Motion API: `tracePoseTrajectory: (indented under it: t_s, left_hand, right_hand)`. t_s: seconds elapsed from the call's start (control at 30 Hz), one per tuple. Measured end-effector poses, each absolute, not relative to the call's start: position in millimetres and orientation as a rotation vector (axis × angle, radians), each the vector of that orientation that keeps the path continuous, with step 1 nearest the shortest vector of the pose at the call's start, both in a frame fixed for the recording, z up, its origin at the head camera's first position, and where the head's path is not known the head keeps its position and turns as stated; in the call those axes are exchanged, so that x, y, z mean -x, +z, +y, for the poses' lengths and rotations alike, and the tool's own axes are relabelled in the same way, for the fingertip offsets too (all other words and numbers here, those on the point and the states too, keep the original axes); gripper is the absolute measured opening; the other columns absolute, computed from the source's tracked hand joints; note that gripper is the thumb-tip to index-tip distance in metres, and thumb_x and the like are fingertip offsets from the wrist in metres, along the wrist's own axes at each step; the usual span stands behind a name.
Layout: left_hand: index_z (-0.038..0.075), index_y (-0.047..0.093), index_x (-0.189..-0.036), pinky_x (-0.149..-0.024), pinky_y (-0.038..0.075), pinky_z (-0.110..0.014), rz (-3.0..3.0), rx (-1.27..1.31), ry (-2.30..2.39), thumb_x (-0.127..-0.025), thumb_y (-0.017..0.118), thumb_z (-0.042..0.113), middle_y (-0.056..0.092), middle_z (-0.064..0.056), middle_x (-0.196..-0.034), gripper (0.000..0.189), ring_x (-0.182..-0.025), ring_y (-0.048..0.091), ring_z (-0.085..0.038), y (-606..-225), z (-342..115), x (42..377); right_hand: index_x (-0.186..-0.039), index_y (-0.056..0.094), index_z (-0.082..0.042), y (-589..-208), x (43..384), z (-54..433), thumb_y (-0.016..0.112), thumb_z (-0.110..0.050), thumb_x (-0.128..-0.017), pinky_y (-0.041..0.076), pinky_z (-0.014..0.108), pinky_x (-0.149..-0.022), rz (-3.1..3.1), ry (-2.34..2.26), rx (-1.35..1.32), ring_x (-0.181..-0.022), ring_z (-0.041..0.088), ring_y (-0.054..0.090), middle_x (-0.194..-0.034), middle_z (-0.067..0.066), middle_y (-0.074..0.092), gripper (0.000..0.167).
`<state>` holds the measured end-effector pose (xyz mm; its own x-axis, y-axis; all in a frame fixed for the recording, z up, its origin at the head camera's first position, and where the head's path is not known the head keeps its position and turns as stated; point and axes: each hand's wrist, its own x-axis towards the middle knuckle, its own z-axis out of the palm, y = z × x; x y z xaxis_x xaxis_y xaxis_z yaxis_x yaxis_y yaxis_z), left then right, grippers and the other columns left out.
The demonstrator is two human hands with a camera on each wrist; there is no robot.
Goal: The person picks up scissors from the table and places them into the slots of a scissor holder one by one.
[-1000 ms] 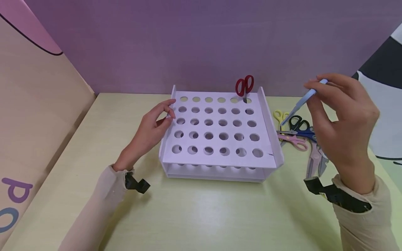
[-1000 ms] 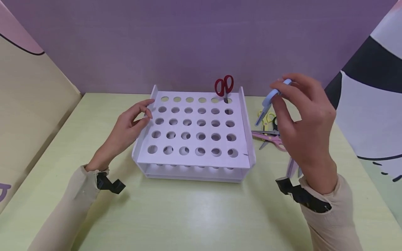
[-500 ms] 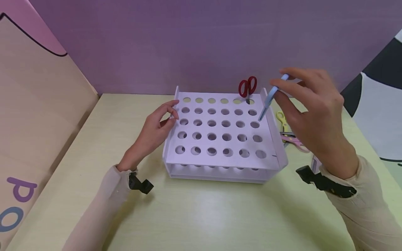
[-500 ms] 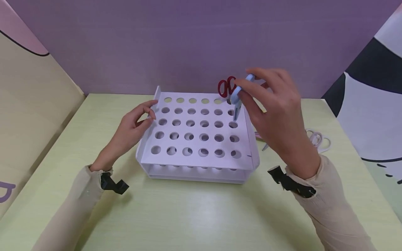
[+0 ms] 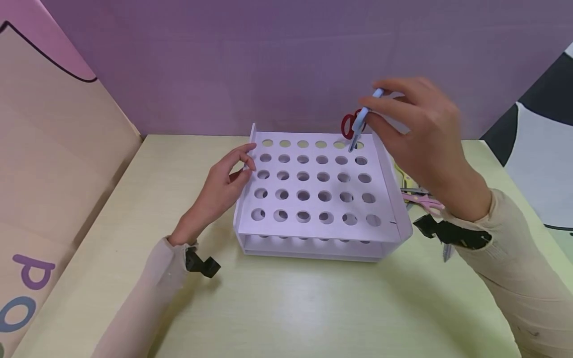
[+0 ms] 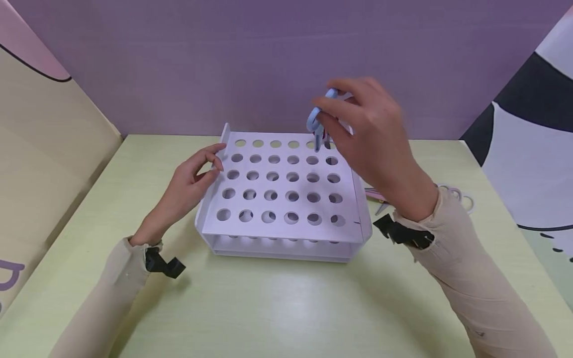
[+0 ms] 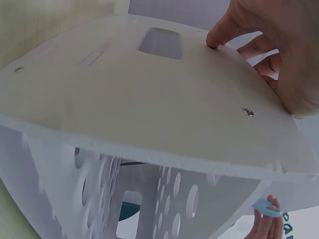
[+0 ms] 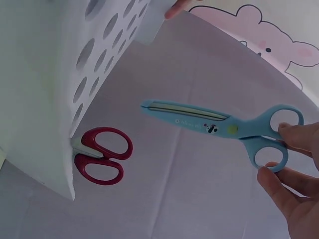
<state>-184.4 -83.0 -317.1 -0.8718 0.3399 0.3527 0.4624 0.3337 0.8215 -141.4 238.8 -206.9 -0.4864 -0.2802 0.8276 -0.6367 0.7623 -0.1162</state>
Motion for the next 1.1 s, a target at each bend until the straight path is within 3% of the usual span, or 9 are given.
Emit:
tracePoseTrajectory:
  t_s: [0.17, 0.43, 0.7, 0.87, 1.1]
  left_hand:
    - [0.003, 0.058, -0.097, -0.103, 0.047, -0.036, -2.474, 0.735, -1.557, -0.098, 0.050, -0.002, 0.050, -0.002, -0.148, 0.009, -0.138, 0.041, -0.015, -316.6, -81.9, 181.8]
    - [0.003, 0.058, -0.097, -0.102, 0.048, -0.036, -2.478, 0.721, -1.530, -0.097, 0.049, -0.003, 0.051, -0.003, -0.147, 0.010, -0.138, 0.042, -0.018, -314.8, -80.5, 179.8]
    - [0.005, 0.057, -0.097, -0.103, 0.047, -0.034, -2.481, 0.721, -1.552, -0.097, 0.049, -0.003, 0.050, -0.002, -0.148, 0.011, -0.138, 0.042, -0.015, -318.1, -77.3, 182.2]
    - [0.005, 0.057, -0.096, -0.103, 0.047, -0.035, -2.484, 0.712, -1.559, -0.097, 0.049, -0.002, 0.050, -0.003, -0.148, 0.011, -0.138, 0.042, -0.018, -318.5, -74.8, 181.9]
    - [0.005, 0.057, -0.097, -0.103, 0.047, -0.037, -2.501, 0.709, -1.549, -0.098, 0.049, -0.001, 0.049, -0.003, -0.149, 0.010, -0.139, 0.042, -0.019, -317.5, -72.2, 181.4]
  right_hand:
    - [-0.104, 0.077, -0.003, -206.6, 156.2, 238.7, 0.073, -0.004, -0.088, 0.054, 0.047, -0.079, -2.115, 0.510, -0.712, -0.100, 0.033, 0.063, -0.114, 0.015, 0.070, 0.017]
    - [-0.104, 0.077, -0.003, -207.0, 179.8, 236.4, 0.074, -0.002, -0.087, 0.050, 0.047, -0.091, -2.201, 0.587, -0.767, -0.109, 0.032, 0.061, -0.114, 0.015, 0.070, 0.017]
    - [-0.101, 0.075, 0.001, -205.3, 199.6, 237.4, 0.072, -0.001, -0.088, 0.054, 0.043, -0.086, -2.254, 0.610, -0.815, -0.087, 0.028, 0.069, -0.107, 0.012, 0.071, 0.013]
    - [-0.101, 0.076, -0.003, -208.4, 210.0, 236.9, 0.072, -0.006, -0.090, 0.054, 0.040, -0.086, -2.333, 0.626, -0.810, -0.087, 0.023, 0.070, -0.105, 0.006, 0.072, 0.012]
    - [-0.106, 0.076, -0.006, -212.0, 219.0, 229.5, 0.071, -0.012, -0.092, 0.054, 0.044, -0.084, -2.449, 0.610, -0.796, -0.090, 0.027, 0.069, -0.108, 0.008, 0.072, 0.016]
